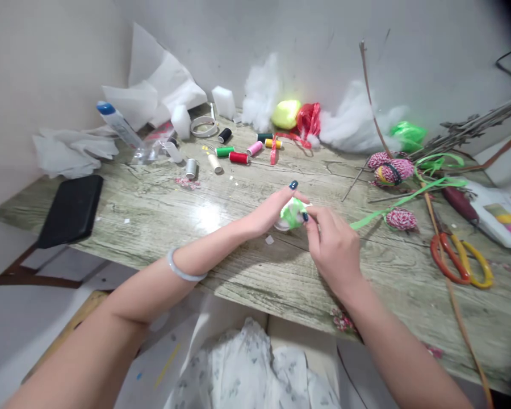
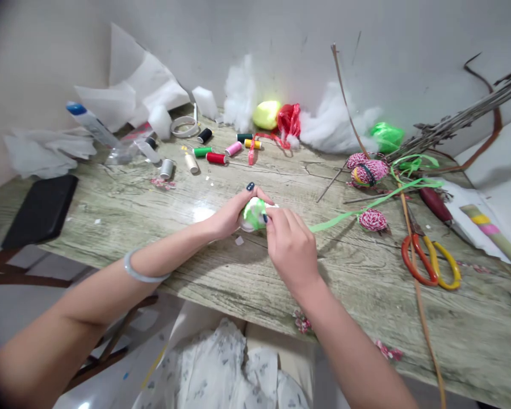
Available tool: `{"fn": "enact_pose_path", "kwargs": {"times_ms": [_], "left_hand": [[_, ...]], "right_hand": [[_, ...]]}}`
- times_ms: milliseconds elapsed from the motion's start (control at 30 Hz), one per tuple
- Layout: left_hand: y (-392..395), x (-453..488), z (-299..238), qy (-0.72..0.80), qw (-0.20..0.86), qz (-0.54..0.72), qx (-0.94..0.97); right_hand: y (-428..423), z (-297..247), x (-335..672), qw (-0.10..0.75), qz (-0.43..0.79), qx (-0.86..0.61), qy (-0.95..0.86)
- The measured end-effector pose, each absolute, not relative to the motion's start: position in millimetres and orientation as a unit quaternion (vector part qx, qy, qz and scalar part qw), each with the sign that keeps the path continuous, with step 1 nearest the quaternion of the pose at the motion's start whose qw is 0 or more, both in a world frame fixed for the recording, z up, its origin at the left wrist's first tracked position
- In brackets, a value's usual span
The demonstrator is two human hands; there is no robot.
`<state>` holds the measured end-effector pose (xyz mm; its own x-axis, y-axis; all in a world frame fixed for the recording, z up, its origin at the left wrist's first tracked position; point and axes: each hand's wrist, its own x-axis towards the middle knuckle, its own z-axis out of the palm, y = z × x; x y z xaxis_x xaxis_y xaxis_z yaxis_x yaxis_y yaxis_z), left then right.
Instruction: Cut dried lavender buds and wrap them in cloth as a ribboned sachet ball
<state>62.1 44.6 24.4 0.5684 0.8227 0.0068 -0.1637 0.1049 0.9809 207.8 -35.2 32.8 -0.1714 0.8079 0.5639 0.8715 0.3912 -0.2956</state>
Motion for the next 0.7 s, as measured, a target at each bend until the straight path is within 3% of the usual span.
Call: {"fn": "enact_pose_path", "kwargs": {"times_ms": [233, 500, 700], "left_hand": [[37.6, 58.0, 26.6, 0.216, 0.822, 0.281, 0.446], [45.0, 47.1, 33.4, 0.158, 0.793, 0.191, 0.557], [46.1, 45.8, 38.1, 0.175, 0.796, 0.215, 0.538]], "right_hand": [[-31.4, 33.7, 214.9, 0.363, -0.098, -0.583, -0.720], [-34.5, 32.0, 216.1, 0.373, -0.066, -0.529, -0.759], [-35.4, 40.6, 232.5, 0.391, -0.102, -0.490, -0.772]]}}
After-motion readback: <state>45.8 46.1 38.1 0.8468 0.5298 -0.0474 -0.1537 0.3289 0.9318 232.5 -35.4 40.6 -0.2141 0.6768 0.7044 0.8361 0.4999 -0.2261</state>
